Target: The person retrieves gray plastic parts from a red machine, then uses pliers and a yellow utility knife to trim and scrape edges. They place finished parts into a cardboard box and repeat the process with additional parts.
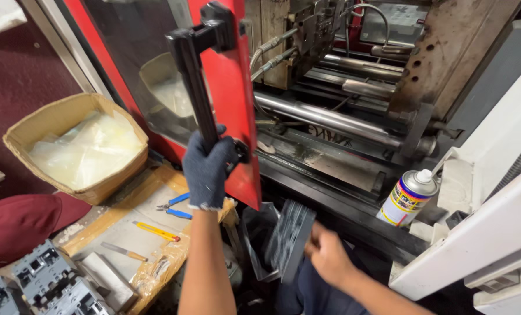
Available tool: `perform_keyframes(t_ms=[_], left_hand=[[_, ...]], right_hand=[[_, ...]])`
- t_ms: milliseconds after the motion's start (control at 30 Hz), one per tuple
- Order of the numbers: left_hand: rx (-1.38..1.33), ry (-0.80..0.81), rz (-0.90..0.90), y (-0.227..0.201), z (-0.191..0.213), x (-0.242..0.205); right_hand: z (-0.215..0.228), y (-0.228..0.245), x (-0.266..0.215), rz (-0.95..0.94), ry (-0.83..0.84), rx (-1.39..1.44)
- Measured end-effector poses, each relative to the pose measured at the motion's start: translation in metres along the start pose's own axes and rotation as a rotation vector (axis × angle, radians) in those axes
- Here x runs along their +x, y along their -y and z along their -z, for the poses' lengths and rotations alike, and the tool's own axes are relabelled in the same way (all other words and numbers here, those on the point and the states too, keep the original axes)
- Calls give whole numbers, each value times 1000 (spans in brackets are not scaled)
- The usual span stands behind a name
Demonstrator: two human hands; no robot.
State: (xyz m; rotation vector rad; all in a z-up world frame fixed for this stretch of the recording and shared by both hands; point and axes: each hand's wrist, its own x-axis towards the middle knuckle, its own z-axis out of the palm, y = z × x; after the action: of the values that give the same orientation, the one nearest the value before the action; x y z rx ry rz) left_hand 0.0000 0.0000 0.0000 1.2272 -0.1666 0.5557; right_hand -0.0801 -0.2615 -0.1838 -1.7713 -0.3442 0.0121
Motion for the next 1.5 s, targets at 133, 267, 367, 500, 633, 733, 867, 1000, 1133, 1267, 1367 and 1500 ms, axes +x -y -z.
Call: perform_keyframes(t_ms=[133, 267, 367, 500, 633, 733, 867, 1000, 1133, 1267, 1367, 1500], left_hand=[[-71, 43, 62, -13, -35, -39], [-63, 160, 71, -18, -63, -78], [88, 234, 74, -30, -80, -111], [67, 433, 30, -61, -95, -146], [-28, 621, 209, -83, -97, -170], [-12, 665, 204, -77, -88, -167], [134, 443, 118, -48, -39, -151], [459, 81, 176, -11, 31, -152], [793, -87, 490, 21, 87, -203], [876, -136, 769, 50, 120, -274], [781, -211, 812, 78, 131, -300], [573, -284, 726, 107, 147, -299]], right_hand=[[-24, -51, -36, 42, 183, -121], [-50, -86, -53, 146, 489, -594], [-51, -92, -50, 228, 597, -429], [-59, -86, -37, 191, 661, -295], [-62, -86, -23, 123, 647, -225], [-59, -94, -30, 62, 617, -162], [-60, -119, -33, -16, 587, -55], [-62, -142, -39, -136, 556, 108], [-63, -121, -54, -400, 485, 431], [-86, -64, -43, 12, 646, -57], [-121, -20, 20, 435, 439, -151], [-190, 18, 132, 791, 232, -383]])
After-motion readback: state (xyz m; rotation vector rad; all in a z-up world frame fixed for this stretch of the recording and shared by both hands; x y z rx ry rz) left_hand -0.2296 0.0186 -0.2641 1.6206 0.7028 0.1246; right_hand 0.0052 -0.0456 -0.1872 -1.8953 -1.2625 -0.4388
